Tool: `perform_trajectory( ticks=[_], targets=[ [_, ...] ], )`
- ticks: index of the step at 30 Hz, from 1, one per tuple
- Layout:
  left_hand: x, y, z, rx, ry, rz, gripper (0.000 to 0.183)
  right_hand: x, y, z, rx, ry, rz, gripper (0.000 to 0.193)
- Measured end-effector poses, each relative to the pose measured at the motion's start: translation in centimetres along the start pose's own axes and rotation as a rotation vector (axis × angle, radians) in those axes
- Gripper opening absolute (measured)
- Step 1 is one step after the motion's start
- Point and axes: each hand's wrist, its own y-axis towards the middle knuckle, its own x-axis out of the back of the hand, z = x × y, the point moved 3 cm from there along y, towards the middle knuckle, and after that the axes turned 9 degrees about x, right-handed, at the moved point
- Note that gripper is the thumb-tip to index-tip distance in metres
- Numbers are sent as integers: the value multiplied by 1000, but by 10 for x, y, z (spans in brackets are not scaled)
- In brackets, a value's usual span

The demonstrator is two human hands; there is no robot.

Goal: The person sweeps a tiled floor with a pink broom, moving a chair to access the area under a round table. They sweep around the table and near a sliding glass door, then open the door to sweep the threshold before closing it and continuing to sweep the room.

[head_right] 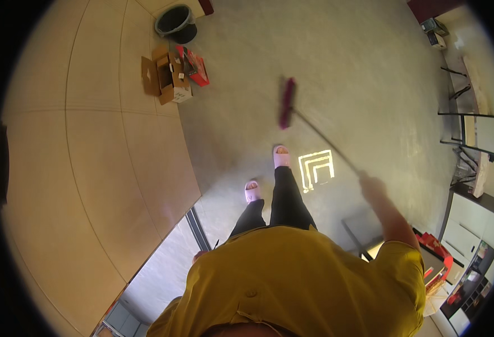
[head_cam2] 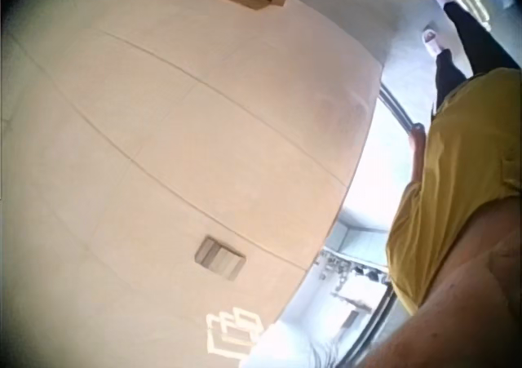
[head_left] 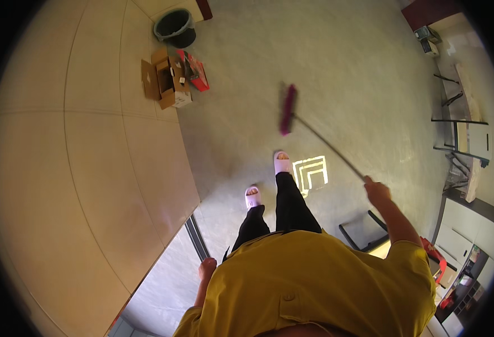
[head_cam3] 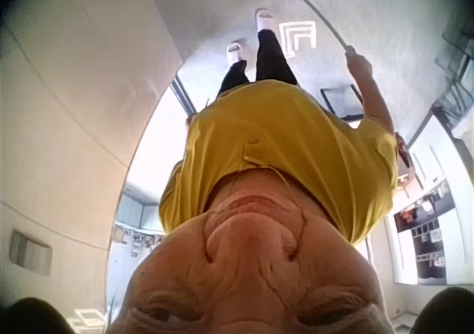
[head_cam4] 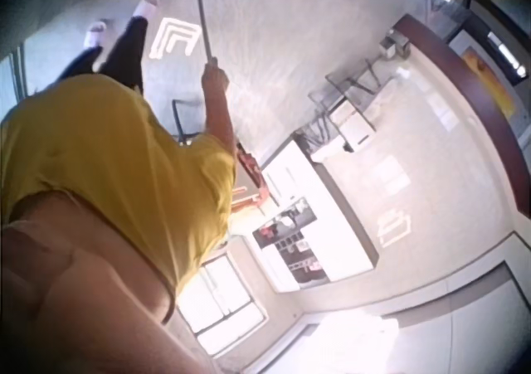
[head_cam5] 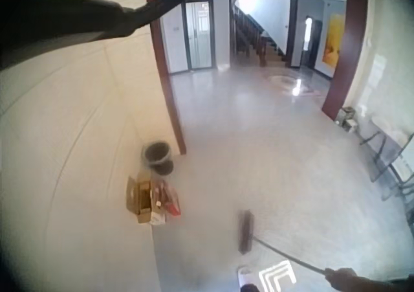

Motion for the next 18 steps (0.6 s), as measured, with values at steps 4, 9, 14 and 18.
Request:
perform_trajectory(
  ticks=[4,9,14,18],
  targets=[
    [4,-22,-37,-9,46,16,23,-18,96,79,409,56,-53,30],
    [-5,-27,-59,-177,-54,14,23,17,213,199,509,149,40,25],
    [3,-50,-91,-161,-184,-41,23,45,263,162,525,89,86,20],
    [21,-58,-140,-126,-131,-42,24,27,233,14,351,214,-26,16]
  ],
)
